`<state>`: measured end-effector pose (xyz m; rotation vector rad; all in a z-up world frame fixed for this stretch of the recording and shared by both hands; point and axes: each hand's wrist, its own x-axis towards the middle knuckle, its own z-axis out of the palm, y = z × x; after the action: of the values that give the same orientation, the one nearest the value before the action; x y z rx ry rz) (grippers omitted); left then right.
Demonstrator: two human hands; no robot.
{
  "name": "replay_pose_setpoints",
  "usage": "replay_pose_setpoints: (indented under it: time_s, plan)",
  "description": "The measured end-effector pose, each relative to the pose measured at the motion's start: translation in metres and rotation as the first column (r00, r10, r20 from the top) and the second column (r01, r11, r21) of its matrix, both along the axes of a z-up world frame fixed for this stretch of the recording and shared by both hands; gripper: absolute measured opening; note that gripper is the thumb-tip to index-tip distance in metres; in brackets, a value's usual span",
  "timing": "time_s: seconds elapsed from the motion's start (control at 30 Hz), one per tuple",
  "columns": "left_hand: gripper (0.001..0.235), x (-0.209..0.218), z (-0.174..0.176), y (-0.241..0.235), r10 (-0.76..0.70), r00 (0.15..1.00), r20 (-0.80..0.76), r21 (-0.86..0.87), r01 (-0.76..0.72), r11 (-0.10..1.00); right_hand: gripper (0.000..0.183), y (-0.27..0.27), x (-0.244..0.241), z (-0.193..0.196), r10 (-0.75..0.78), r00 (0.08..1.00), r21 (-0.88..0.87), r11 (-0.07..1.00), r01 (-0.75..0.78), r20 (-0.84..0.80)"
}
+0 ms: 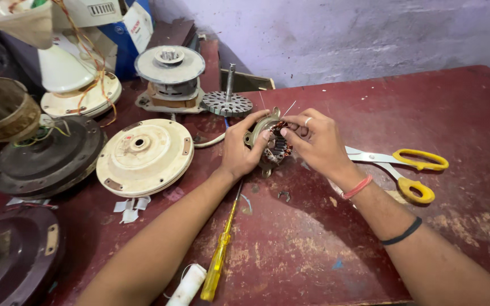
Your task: The person holds a small motor stator and uses a pair of yellow-handled scissors to trim and adjust copper windings. The person repeatedly rotates the stator and snips protruding wire ends while working at a red workbench with other motor parts nearby.
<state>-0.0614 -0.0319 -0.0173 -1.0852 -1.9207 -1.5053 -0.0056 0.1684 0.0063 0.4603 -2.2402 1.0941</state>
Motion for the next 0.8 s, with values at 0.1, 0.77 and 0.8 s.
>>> replay_pose_setpoints:
  time_s: [0.1,0.77,0.8]
  plan:
    - [0.044,0.0,0.0,0.003,-0.019,0.998,-0.064,0.01,0.02,1.0,0.025,0.003,0.002,0.005,0.045,0.999,-0.05,0.998,-0.045,0.009]
    - [0.04,0.009,0.007,0.011,-0.01,0.991,-0.136,-0.048,0.004,0.999,0.011,0.003,0.01,0.003,0.056,0.995,-0.064,0.996,-0.061,-0.078]
    - [0.041,0.01,0.007,0.011,-0.011,0.993,-0.115,-0.052,0.005,0.999,0.012,0.003,0.011,0.006,0.061,0.988,-0.004,0.998,-0.062,-0.141]
